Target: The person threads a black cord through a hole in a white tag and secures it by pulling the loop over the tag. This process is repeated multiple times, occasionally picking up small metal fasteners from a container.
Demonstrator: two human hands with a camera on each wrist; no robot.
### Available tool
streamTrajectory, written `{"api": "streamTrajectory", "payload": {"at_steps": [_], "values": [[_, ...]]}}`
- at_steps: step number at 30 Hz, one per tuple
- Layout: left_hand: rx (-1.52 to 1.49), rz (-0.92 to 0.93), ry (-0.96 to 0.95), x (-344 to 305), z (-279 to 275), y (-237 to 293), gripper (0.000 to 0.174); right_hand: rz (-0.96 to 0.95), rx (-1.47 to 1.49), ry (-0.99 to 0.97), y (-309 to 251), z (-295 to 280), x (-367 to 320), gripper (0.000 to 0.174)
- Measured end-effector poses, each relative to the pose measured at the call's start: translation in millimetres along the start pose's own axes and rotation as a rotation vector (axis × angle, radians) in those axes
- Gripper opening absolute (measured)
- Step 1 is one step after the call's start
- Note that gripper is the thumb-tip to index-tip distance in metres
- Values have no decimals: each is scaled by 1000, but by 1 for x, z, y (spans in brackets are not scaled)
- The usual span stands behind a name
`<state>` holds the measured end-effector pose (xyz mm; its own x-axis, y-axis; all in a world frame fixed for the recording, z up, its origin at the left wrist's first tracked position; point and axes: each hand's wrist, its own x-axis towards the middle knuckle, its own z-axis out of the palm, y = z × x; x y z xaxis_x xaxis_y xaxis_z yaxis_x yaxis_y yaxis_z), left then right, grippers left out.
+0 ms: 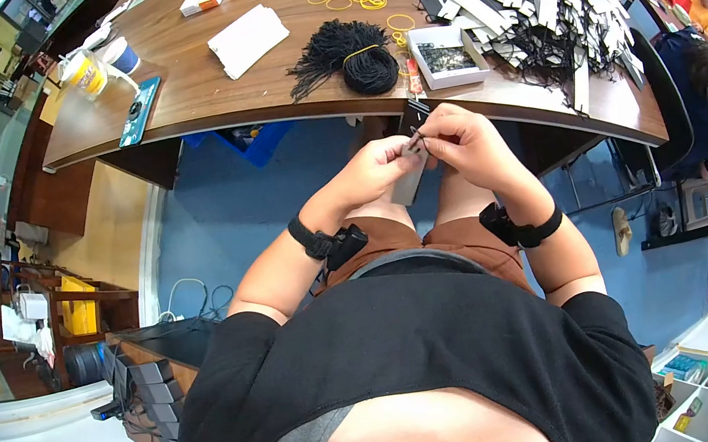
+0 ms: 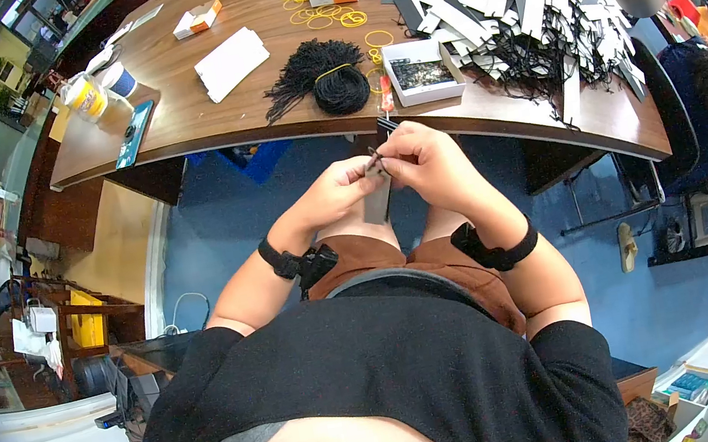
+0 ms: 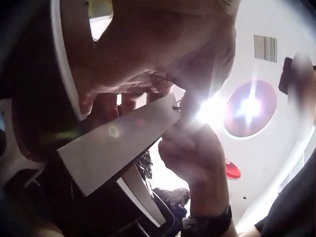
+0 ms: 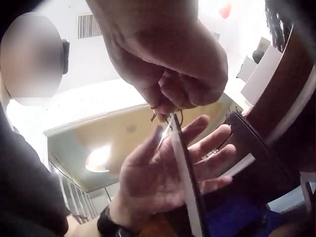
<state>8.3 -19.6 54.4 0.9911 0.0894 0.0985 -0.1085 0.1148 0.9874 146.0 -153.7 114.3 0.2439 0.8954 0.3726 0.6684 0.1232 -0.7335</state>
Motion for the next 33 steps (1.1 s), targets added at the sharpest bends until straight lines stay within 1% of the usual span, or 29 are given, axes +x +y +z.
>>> {"api": "streamTrajectory", "payload": {"at_steps": [2, 3, 4, 6, 7, 10, 11, 12, 14, 15, 16, 17, 18, 19, 20, 21, 22, 23, 24, 25, 26, 27, 28, 30, 31, 32, 33], "values": [[-89, -106, -39, -3, -3, 1, 28, -184, -418, 78, -6, -12, 1, 10], [-135, -162, -60, -4, -3, 6, 24, -276, -644, 41, -11, -24, 3, 10], [-103, -202, -59, -5, -2, 12, 21, -243, -697, 30, -9, -30, 0, 11], [-36, -283, -53, -5, -2, 24, 17, -206, -516, 186, 1, -29, 0, 8], [10, -223, -76, -4, -1, 20, 27, 25, -292, 188, -1, -26, -1, 6], [294, -142, 3, -2, 9, 31, 31, 486, 1115, 277, 10, -16, -5, 13], [358, -126, 10, -1, 9, 34, 32, 415, 1331, 213, 31, -10, -14, 17], [379, -141, 36, -1, 10, 34, 32, 358, 1486, 96, 40, -6, -19, 18], [437, -165, 101, 1, 12, 34, 31, 508, 1074, 76, 34, 0, -29, 18], [545, -52, 58, 1, 10, 26, 29, 377, 639, 63, 31, 9, -34, 18], [605, -10, 53, 2, 11, 18, 27, 233, 207, 58, 28, 19, -37, 18], [689, 48, 44, 6, 10, 6, 27, 225, 68, 29, 14, 18, -36, 18], [766, 101, 32, 7, 10, -1, 27, 204, 96, 46, 25, 23, -38, 16], [711, -14, 79, 6, 16, 20, 23, 201, 51, 15, 19, 11, -31, 14], [785, 48, 159, 7, 10, 34, 22, 200, 5, -14, 10, -4, -23, 12], [856, 111, 235, 9, -3, 48, 21, 137, -6, 60, 16, -17, -16, 7], [925, 175, 310, 11, -20, 60, 20, 294, 111, 135, 26, -32, -10, 4], [960, 185, 462, 12, -40, 70, 22, 244, 166, 232, 44, -53, -1, 4], [992, 194, 613, 13, -64, 81, 23, 298, 436, 374, 52, -77, 9, 7], [1017, 115, 728, 16, -93, 86, 23, 349, 361, 500, 74, -105, 18, 16], [1038, 33, 843, 17, -123, 84, 24, 489, 423, 694, 58, -118, 30, 26], [1386, 105, 967, 16, -153, 75, 23, 495, 229, 704, 69, -135, 38, 36], [1738, 186, 1078, 13, -176, 65, 23, 408, 281, 847, 104, -144, 47, 47], [1713, 17, 1058, 7, -203, 55, 21, 312, -28, 963, 130, -148, 48, 53], [1699, -65, 1045, 6, -209, 56, 19, 253, -220, 958, 120, -138, 46, 52], [1674, -103, 1032, 5, -214, 57, 18, 197, -412, 946, 111, -125, 43, 51], [1649, -140, 1016, 6, -216, 59, 16, 102, -493, 912, 115, -117, 40, 49]]}}
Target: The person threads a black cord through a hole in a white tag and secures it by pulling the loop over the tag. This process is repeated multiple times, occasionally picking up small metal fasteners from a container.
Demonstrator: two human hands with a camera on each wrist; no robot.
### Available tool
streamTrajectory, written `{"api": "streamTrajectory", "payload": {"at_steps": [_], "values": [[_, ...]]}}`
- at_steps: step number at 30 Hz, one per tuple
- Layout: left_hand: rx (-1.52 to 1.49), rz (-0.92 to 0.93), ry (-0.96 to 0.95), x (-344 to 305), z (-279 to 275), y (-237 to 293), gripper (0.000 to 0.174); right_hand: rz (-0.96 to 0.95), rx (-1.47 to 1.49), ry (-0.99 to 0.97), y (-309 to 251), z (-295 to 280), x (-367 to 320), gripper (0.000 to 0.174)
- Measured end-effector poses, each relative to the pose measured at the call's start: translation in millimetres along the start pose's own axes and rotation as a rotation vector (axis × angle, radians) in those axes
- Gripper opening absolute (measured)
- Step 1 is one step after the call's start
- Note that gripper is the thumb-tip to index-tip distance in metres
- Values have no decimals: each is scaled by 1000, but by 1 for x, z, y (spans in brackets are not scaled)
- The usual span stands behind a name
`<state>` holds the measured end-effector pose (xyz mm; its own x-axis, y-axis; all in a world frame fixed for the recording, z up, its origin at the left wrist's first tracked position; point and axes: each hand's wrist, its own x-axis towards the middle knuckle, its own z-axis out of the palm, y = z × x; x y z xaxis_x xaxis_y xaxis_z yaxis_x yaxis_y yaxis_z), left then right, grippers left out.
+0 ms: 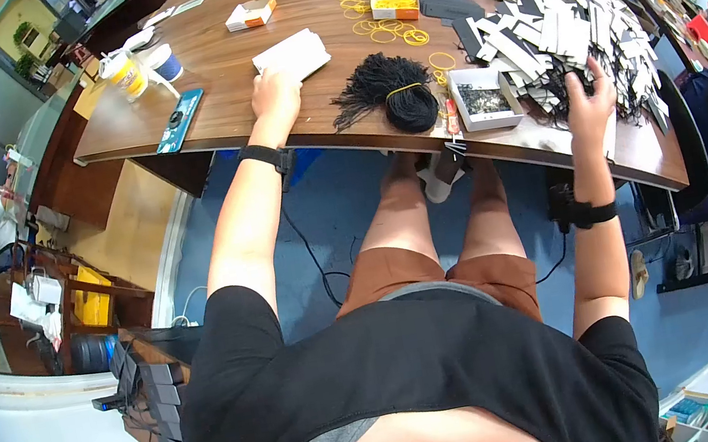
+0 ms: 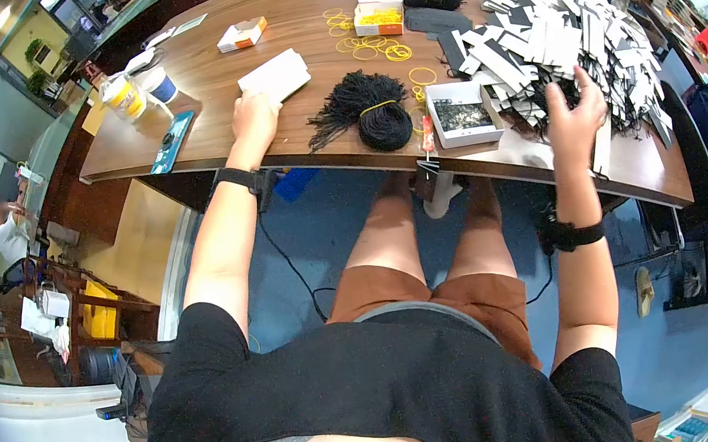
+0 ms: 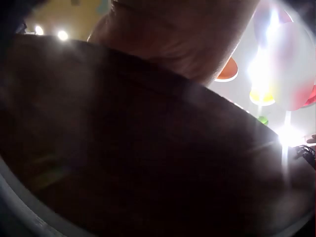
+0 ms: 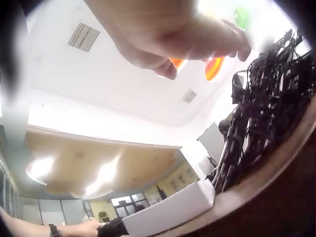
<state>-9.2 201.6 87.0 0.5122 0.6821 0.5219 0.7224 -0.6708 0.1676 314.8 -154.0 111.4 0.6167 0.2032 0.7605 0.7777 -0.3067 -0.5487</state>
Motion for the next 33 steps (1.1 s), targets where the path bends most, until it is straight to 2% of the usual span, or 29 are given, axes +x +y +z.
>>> {"api": "streamTrajectory", "payload": {"at_steps": [3, 5, 6, 8, 9, 10, 11, 12, 13, 15, 16, 17, 19, 21, 22, 23, 25, 26, 27, 28, 29, 30, 31, 32, 33], "values": [[-60, 9, -8, -2, -5, -2, 15, -156, -4, -27, -40, -4, -32, 39], [-95, -9, -35, 0, 1, -12, 16, -193, 28, -62, -65, -8, -50, 34], [-111, 6, 56, 5, 15, -25, 18, -164, 99, -49, -83, -11, -59, 29], [-323, 10, 144, -2, -16, 2, 19, -305, 300, -91, -96, -11, -74, 20], [-429, 10, 184, -11, -33, 19, 20, -206, 370, -232, -104, -13, -86, 13], [-681, -128, -1, -22, -40, 35, 21, 88, 436, -459, -105, -13, -101, 13], [-964, -158, -197, -36, -44, 54, 19, 55, 433, -515, -114, -14, -106, 17], [-1238, -125, -308, -56, -62, 82, 15, 87, 513, -516, -125, -10, -111, 19], [-1355, -50, -385, -71, -53, 94, 12, 154, 602, -558, -129, -7, -116, 23], [-1446, -129, -607, -101, -58, 126, 12, 322, 685, -681, -138, -6, -122, 28], [-1462, -145, -691, -111, -57, 136, 13, 364, 786, -651, -139, 0, -127, 28], [-1478, -162, -774, -119, -56, 143, 14, 467, 752, -789, -139, -4, -125, 25], [-1467, -162, -828, -129, -47, 148, 14, 554, 802, -861, -125, -2, -130, 18], [-1569, -241, -868, -139, -42, 152, 24, 654, 1046, -890, -108, 2, -139, 15], [-1693, -335, -1008, -142, -37, 151, 29, 705, 1169, -901, -101, 3, -142, 14], [-1811, -434, -1150, -145, -33, 151, 34, 717, 1196, -937, -96, 4, -146, 13], [-1882, -303, -1286, -156, -28, 156, 40, 745, 1250, -1011, -94, 1, -152, 12], [-1921, -388, -1353, -161, -22, 155, 37, 863, 1224, -989, -97, 0, -157, 14], [-1958, -474, -1419, -166, -15, 153, 35, 851, 1177, -999, -93, -1, -159, 15], [-1925, -482, -1328, -169, -7, 153, 24, 838, 1129, -1009, -85, -1, -162, 16], [-1847, -456, -1201, -173, -1, 153, 22, 824, 1082, -1019, -80, -1, -163, 16], [-1765, -428, -1077, -174, -1, 155, 19, 904, 1031, -948, -84, 2, -164, 19], [-1681, -401, -955, -176, -1, 157, 16, 806, 1025, -955, -86, 1, -163, 19], [-1446, -216, -753, -178, -2, 160, 13, 710, 1017, -961, -89, -1, -160, 20], [-1393, -182, -725, -180, -2, 160, 13, 615, 1008, -966, -92, -4, -158, 20]]}}
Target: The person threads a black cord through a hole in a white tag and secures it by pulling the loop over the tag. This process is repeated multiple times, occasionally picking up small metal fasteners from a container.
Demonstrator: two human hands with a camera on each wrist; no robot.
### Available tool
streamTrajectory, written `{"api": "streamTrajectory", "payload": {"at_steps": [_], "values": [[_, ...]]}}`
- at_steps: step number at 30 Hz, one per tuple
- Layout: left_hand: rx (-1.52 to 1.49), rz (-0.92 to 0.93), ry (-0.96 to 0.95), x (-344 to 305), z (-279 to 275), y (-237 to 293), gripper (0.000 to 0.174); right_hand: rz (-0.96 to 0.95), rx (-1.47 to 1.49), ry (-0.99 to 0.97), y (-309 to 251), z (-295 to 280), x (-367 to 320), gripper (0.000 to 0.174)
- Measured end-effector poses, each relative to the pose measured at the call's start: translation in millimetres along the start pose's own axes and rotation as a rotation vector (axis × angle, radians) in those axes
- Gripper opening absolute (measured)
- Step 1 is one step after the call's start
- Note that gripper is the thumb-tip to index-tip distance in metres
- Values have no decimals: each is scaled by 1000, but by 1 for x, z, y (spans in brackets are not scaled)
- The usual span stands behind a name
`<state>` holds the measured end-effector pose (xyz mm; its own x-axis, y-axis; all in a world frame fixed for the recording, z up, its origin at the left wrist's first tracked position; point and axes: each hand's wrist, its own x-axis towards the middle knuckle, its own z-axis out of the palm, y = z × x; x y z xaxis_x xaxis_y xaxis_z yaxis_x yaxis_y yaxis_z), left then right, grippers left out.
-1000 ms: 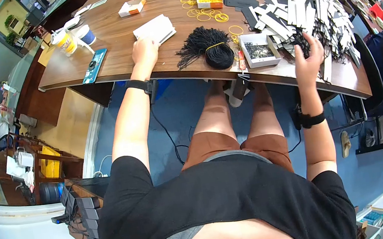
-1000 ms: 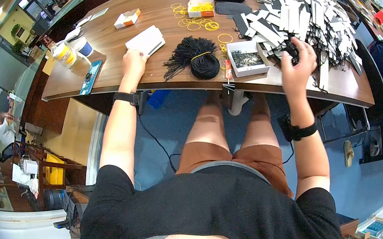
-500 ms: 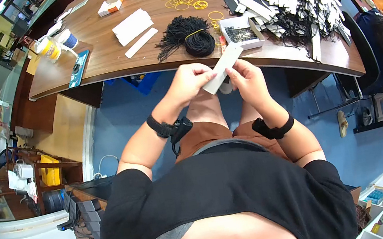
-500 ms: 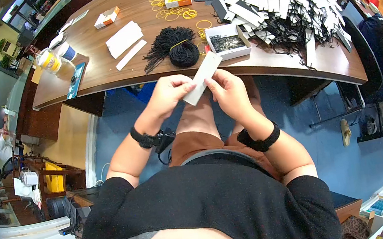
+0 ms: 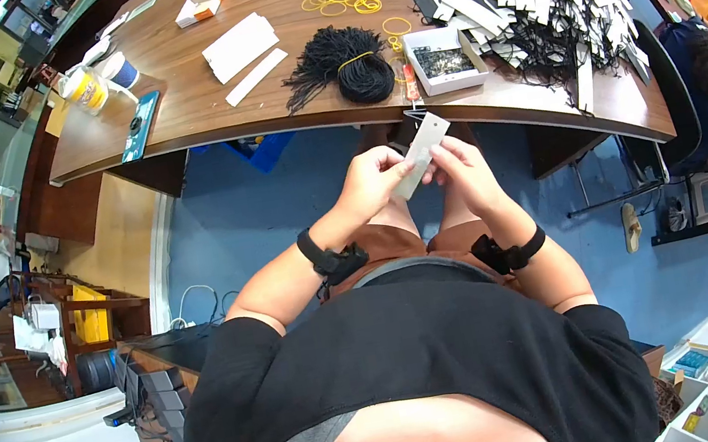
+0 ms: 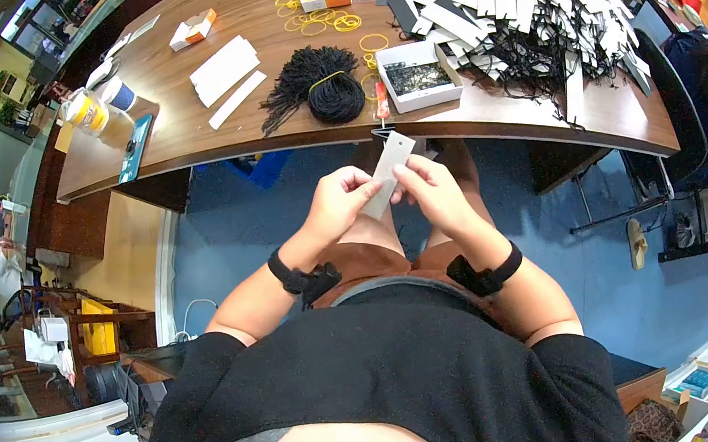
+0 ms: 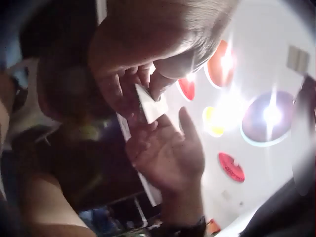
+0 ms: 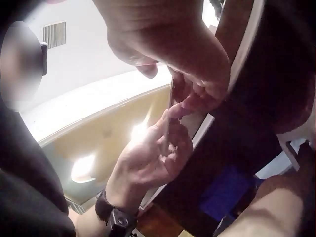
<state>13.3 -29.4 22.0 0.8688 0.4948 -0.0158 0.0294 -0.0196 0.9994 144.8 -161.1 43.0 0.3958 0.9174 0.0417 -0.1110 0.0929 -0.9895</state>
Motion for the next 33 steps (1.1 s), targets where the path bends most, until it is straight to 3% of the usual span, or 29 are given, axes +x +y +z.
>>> {"api": "streamTrajectory", "payload": {"at_steps": [3, 5, 8, 17, 20, 23, 26, 30, 31, 33], "values": [[276, 105, 69, -2, 3, 2, 15, 69, -363, 76, 4, 1, 11, 23], [291, 86, 75, 4, 0, -9, 18, 96, -573, 126, 6, 2, 18, 26], [306, 118, 91, 11, -2, -19, 20, -58, -688, 140, 13, 2, 24, 26], [203, 125, 61, 11, 8, -30, 19, -4, -731, 148, 6, 1, 21, 24], [210, 116, 90, 19, 6, -35, 21, -87, -755, 227, 22, 0, 29, 27], [321, 120, 186, 29, -3, -31, 25, -24, -1081, 331, 1, 11, 23, 30], [330, 66, 162, 38, -13, -26, 26, -108, -1329, 331, -35, 18, 22, 33], [349, 104, 207, 39, -12, -27, 30, -617, -1117, 408, -59, 31, 57, 6], [379, 48, 197, 38, -11, -24, 28, -663, -1148, 377, -59, 32, 67, 5], [413, 174, 284, 33, -9, -20, 28, -756, -1205, 309, -54, 33, 87, 7]]}}
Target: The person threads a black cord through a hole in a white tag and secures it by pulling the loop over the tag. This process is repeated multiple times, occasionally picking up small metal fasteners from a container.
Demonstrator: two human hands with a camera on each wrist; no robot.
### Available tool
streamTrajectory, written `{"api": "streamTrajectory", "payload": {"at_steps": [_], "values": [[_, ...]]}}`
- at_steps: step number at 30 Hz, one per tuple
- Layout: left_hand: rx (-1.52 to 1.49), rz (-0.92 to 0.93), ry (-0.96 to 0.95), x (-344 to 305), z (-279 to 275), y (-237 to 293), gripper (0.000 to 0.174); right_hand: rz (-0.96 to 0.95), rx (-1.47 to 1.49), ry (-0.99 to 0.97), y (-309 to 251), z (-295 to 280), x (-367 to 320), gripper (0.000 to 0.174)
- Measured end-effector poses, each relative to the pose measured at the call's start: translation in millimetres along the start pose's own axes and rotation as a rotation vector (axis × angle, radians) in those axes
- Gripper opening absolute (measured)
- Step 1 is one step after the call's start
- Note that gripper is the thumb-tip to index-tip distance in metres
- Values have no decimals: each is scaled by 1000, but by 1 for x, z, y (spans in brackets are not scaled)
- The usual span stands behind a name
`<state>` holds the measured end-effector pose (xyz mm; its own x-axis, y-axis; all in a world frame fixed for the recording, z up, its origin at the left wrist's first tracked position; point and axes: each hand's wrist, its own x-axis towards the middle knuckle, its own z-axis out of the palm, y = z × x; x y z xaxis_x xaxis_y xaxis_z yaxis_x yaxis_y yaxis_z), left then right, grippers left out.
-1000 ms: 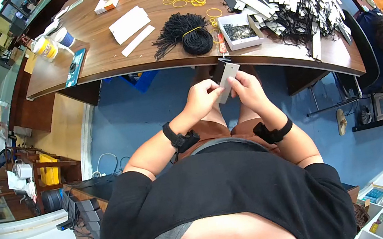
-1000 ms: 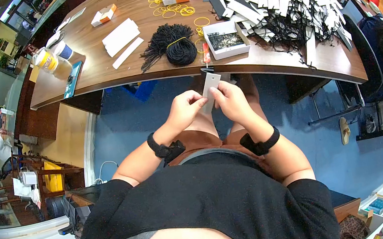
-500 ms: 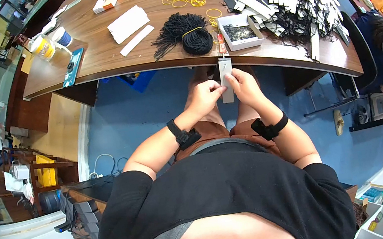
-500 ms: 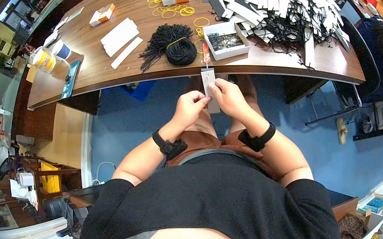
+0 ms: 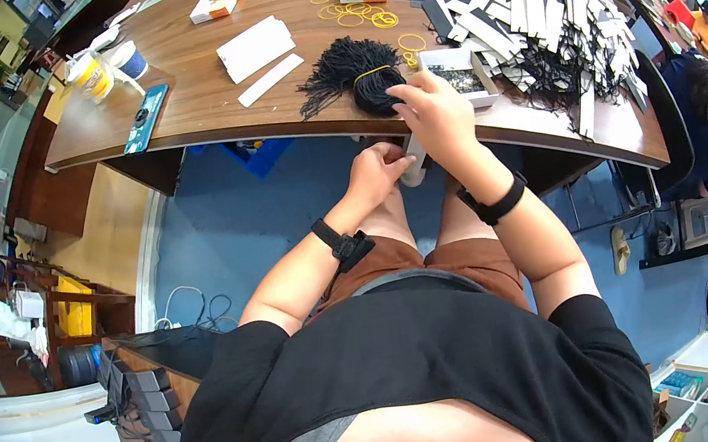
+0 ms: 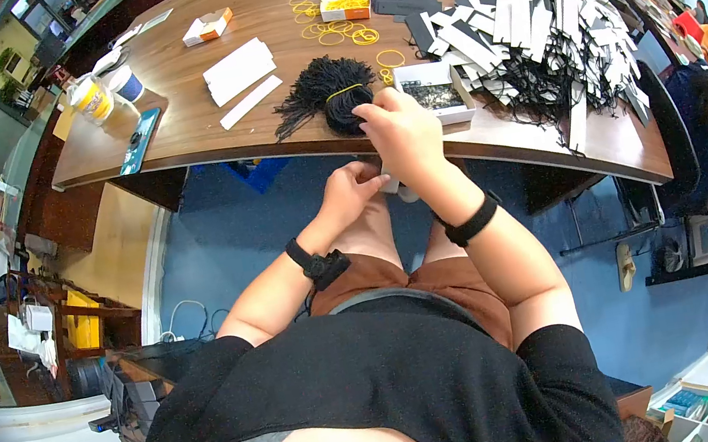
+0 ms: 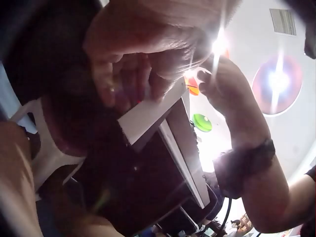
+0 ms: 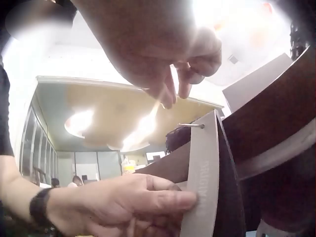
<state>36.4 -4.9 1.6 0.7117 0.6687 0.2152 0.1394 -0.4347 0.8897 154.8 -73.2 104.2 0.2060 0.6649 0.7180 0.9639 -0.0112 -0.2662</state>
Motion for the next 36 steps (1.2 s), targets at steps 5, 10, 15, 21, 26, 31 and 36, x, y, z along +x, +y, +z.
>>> {"api": "streamTrajectory", "payload": {"at_steps": [5, 10, 15, 21, 26, 31, 36], "values": [[-2, 28, 105, 1, -20, 7, 23, -112, -36, 2, 6, 16, 6, 7], [-806, -478, -205, 5, -53, 29, 40, 5, 15, 51, -12, -4, 1, 6], [-1367, -627, -361, 25, -61, 70, 45, -14, 66, -112, -35, -25, -43, 10], [-1320, -493, -418, 31, -37, 52, 21, 159, 286, -278, -41, -35, -78, 9], [-970, -344, -271, 8, -24, 76, 20, 616, 757, 0, -14, -39, -69, 20], [-957, -333, -374, 1, -15, 81, 23, 297, 579, 81, -7, -36, -57, 25], [-711, -297, -510, -7, -18, 91, 27, 839, 1271, -164, 5, -51, -44, 18]]}}
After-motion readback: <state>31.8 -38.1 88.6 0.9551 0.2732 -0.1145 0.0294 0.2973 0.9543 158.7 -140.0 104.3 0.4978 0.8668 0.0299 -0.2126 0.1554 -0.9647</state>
